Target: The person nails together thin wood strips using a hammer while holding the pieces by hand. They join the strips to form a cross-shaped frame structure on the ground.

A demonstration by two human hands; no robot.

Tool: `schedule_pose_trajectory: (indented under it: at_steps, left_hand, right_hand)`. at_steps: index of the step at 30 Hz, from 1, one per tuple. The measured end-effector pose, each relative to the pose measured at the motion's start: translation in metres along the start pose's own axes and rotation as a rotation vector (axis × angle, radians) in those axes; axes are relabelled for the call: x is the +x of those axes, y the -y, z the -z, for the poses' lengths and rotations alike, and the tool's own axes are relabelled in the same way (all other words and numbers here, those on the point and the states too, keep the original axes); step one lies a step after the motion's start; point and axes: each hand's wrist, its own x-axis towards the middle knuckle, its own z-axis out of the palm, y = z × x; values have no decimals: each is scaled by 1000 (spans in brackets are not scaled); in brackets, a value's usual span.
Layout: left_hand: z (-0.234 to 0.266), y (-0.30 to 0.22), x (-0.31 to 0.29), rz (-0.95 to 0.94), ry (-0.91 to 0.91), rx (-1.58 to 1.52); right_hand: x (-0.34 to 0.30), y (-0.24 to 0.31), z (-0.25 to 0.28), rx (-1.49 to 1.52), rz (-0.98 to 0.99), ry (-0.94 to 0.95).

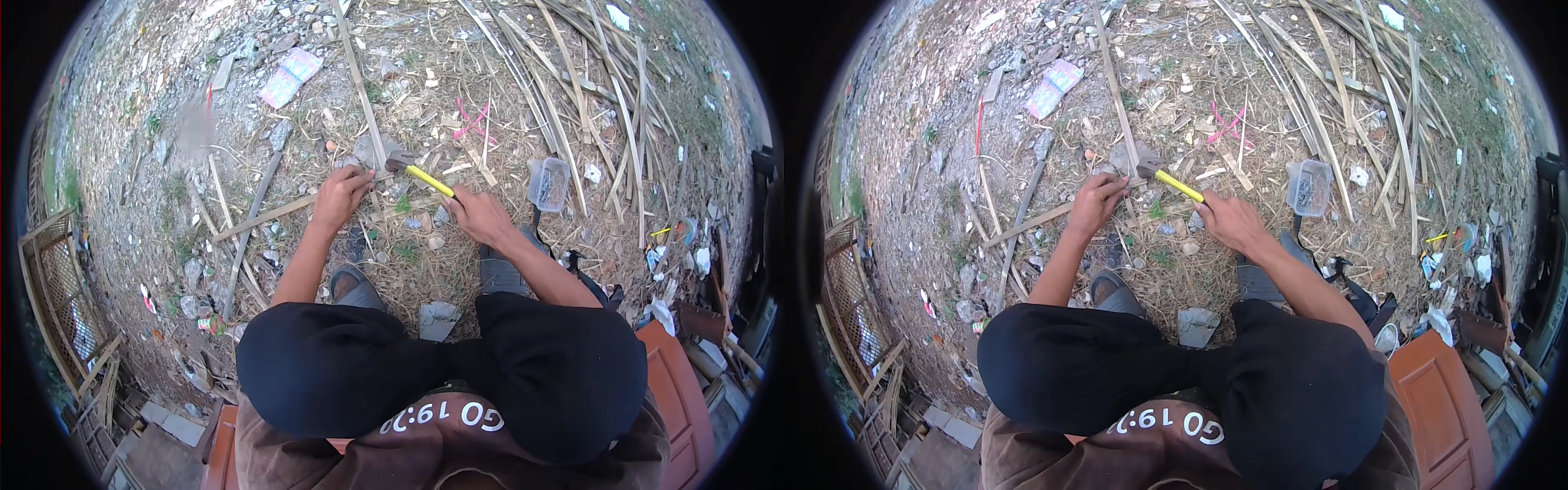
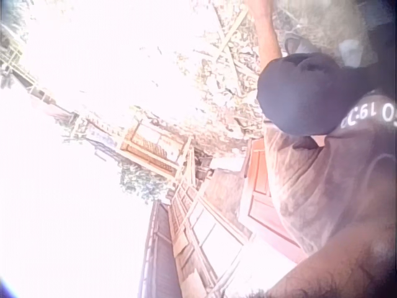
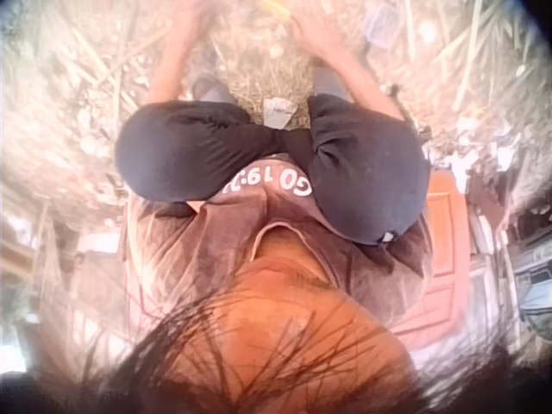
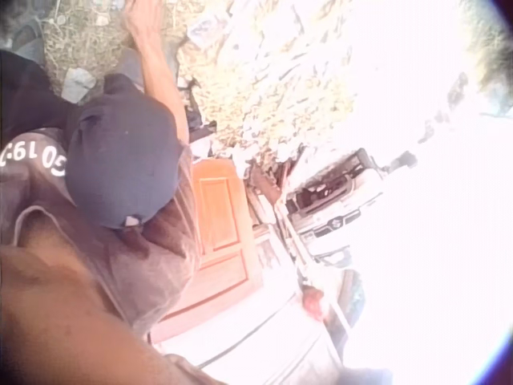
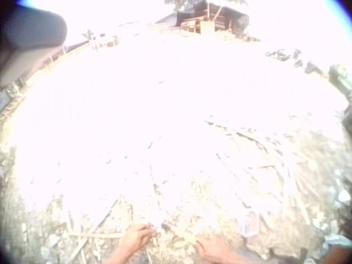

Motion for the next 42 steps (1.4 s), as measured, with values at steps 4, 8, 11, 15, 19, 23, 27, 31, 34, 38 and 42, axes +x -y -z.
schedule_pose_trajectory:
  at_steps: [4,8,11,15,19,23,27,31,34,38,42]
  left_hand:
    - [7,-10,7,-27,45,48]
    - [41,-29,23,-79,-50,-44]
    - [95,-73,56,-178,-192,-13]
    - [189,-117,102,-274,-474,212]
    - [306,-152,128,73,-680,-46]
    - [391,-180,144,-2,-549,50]
    - [411,-172,148,241,-360,-7]
    - [366,-171,161,421,-37,-80]
    - [340,-145,169,514,128,-132]
    - [308,-100,167,547,272,-281]
    - [302,-85,162,537,180,-363]
  right_hand:
    - [-3,5,24,317,-109,-217]
    - [-12,11,52,423,-125,-335]
    - [-26,5,65,522,-167,-369]
    - [-48,-17,59,524,-184,-484]
    - [-61,-20,54,604,-214,-536]
    - [-68,-17,53,640,-208,-551]
    - [-71,-21,48,683,-215,-575]
    - [-69,-18,45,755,-212,-490]
    - [-65,3,48,869,-207,-325]
    - [-59,24,42,1187,-87,-107]
    - [-54,21,23,732,79,-87]
